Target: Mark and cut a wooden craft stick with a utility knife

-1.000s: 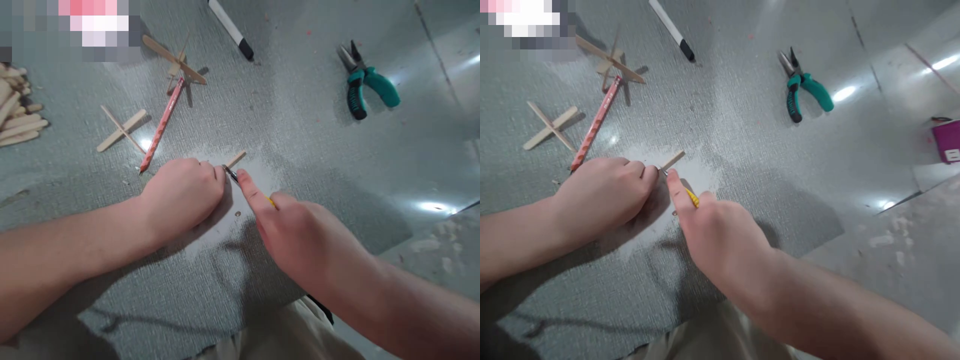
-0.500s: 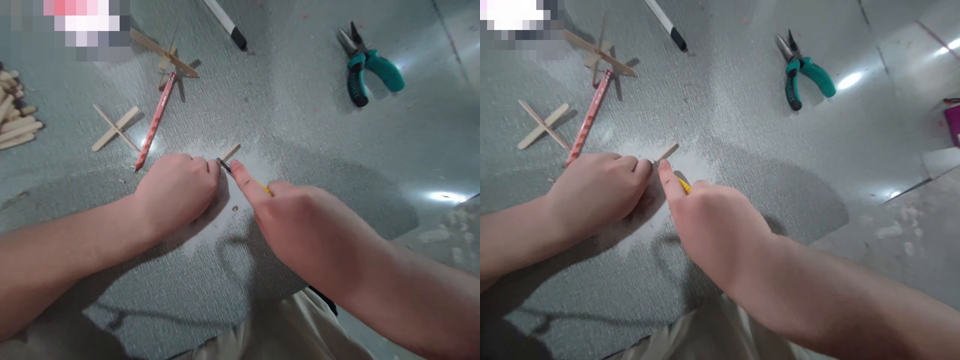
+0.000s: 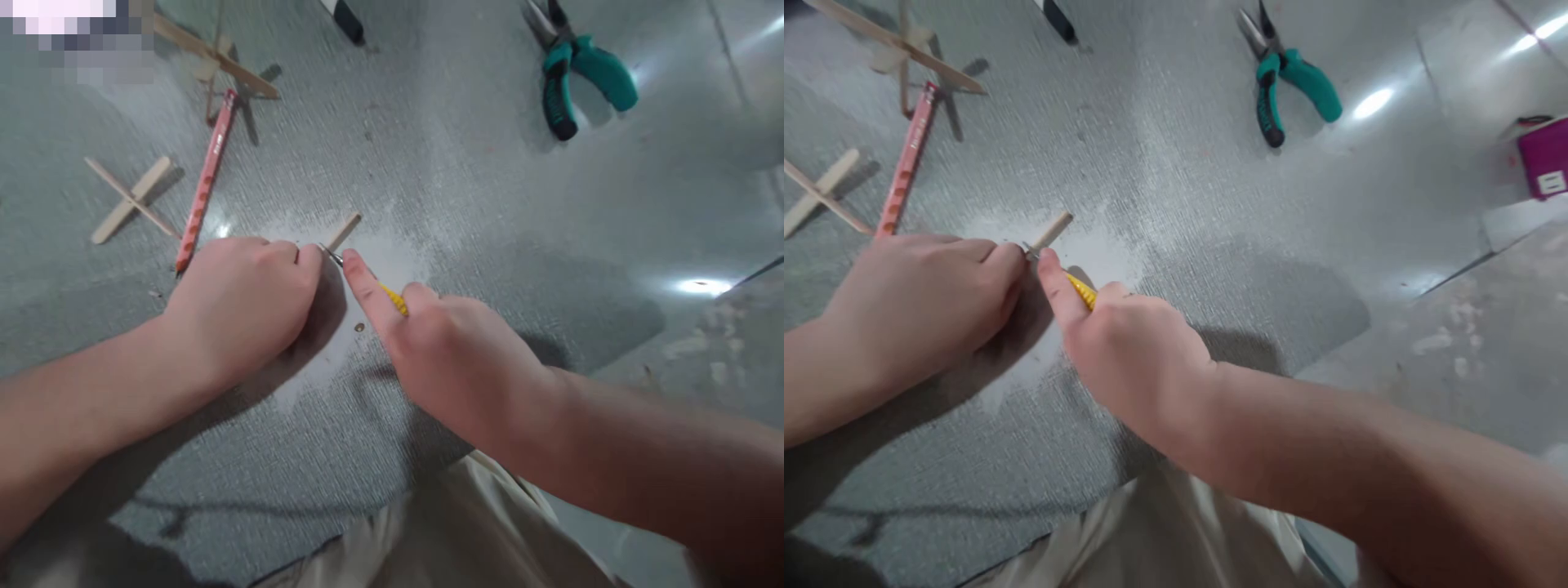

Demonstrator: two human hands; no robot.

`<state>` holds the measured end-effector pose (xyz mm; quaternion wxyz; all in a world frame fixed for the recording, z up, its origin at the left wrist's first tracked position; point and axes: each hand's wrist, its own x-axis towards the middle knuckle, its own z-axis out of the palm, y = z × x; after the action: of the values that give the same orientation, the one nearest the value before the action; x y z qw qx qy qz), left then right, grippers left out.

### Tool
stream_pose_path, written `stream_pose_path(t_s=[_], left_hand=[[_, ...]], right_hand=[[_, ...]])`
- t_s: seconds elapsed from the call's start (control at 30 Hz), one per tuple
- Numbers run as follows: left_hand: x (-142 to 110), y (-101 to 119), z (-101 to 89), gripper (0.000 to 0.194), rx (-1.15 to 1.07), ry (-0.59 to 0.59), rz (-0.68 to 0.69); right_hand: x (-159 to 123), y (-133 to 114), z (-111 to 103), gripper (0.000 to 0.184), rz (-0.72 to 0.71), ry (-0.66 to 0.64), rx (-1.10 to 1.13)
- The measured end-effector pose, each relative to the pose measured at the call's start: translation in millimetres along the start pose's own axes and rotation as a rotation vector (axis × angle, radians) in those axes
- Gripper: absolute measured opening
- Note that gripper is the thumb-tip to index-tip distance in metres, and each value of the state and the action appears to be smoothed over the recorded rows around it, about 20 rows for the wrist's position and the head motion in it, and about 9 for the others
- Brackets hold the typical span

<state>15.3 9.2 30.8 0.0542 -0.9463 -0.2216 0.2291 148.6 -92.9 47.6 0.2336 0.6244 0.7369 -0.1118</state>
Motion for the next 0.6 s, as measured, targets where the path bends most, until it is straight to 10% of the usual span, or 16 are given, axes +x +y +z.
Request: stream_pose_path(t_s=[0.6], left_hand=[[5.4,1.7,2.8,0.014,-0.079,-0.017,-0.068]], right_hand=[[0.0,4.4,-1.2,0.077,-0.035,0.059,-0.019]])
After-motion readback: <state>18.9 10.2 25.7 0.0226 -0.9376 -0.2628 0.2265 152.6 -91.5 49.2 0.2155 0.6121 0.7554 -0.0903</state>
